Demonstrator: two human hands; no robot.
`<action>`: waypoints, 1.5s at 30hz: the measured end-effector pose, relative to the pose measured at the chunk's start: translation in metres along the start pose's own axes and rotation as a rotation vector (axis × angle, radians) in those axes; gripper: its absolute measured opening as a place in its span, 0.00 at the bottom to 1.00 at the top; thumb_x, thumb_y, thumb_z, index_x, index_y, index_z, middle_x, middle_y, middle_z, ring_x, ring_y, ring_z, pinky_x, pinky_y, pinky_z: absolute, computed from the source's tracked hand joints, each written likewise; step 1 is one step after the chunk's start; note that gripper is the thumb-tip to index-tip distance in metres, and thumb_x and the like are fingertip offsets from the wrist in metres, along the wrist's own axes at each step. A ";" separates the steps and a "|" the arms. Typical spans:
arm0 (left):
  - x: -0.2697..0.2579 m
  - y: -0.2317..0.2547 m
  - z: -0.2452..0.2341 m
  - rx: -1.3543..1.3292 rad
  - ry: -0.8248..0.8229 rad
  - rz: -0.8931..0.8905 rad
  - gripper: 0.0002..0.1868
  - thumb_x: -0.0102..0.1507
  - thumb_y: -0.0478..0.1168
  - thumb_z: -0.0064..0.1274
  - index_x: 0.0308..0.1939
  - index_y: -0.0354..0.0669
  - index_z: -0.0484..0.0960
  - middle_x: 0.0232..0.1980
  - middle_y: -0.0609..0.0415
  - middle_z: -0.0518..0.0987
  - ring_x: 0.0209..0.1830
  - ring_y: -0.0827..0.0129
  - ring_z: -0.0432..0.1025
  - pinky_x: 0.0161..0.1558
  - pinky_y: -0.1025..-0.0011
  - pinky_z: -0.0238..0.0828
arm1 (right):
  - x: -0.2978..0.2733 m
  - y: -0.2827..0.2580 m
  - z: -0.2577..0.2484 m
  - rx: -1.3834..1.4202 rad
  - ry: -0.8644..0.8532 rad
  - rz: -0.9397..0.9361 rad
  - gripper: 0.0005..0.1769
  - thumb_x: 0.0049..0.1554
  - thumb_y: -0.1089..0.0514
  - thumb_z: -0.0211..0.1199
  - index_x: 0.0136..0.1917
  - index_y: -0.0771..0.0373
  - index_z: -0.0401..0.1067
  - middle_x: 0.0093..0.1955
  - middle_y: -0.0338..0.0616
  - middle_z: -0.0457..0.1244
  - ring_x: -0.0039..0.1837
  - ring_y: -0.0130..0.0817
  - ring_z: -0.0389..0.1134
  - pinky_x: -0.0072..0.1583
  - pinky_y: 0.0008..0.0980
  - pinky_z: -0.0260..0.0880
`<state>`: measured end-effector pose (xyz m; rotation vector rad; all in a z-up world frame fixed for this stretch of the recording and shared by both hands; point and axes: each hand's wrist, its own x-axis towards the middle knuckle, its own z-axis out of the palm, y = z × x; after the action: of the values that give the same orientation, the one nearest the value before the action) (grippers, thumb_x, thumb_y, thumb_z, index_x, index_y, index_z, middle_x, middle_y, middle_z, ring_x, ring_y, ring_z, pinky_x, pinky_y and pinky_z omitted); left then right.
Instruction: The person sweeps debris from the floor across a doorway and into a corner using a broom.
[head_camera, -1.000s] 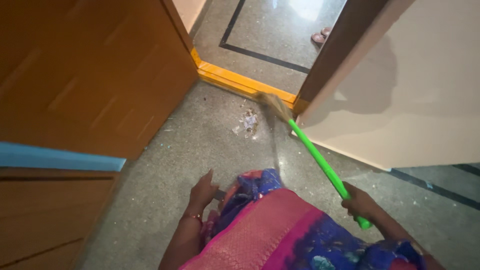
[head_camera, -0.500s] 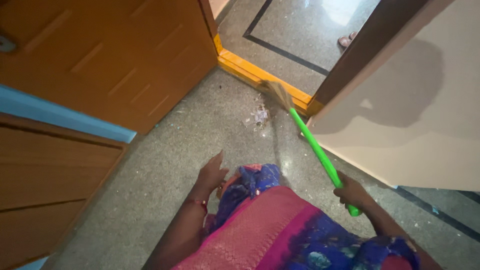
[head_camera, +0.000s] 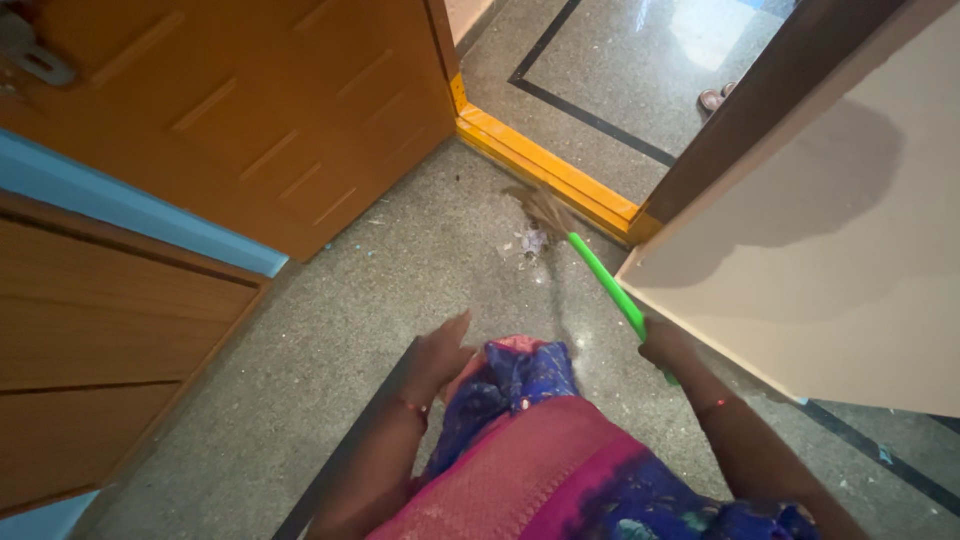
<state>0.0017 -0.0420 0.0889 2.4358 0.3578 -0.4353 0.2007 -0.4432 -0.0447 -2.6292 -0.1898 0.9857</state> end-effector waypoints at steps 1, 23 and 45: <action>-0.008 0.003 -0.004 -0.003 0.001 -0.001 0.40 0.59 0.47 0.56 0.75 0.46 0.62 0.75 0.44 0.64 0.73 0.52 0.62 0.70 0.60 0.57 | -0.004 0.005 0.005 -0.139 0.066 -0.099 0.26 0.48 0.59 0.68 0.61 0.62 0.71 0.44 0.55 0.70 0.40 0.44 0.71 0.43 0.44 0.73; 0.007 -0.032 0.016 0.015 -0.067 -0.129 0.42 0.62 0.46 0.55 0.78 0.50 0.56 0.78 0.48 0.61 0.77 0.56 0.58 0.73 0.61 0.56 | -0.099 0.054 0.036 0.611 -0.257 0.242 0.39 0.49 0.61 0.63 0.75 0.58 0.63 0.37 0.51 0.66 0.31 0.40 0.66 0.33 0.41 0.68; -0.001 -0.033 0.027 0.103 -0.065 -0.111 0.45 0.61 0.47 0.58 0.79 0.53 0.54 0.77 0.51 0.64 0.75 0.57 0.61 0.71 0.59 0.57 | -0.116 0.053 0.064 0.605 -0.233 0.209 0.39 0.48 0.61 0.62 0.74 0.60 0.64 0.34 0.57 0.66 0.30 0.44 0.67 0.32 0.43 0.69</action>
<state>-0.0164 -0.0341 0.0517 2.5029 0.4537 -0.5934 0.0719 -0.5039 -0.0368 -2.0077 0.2952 1.1916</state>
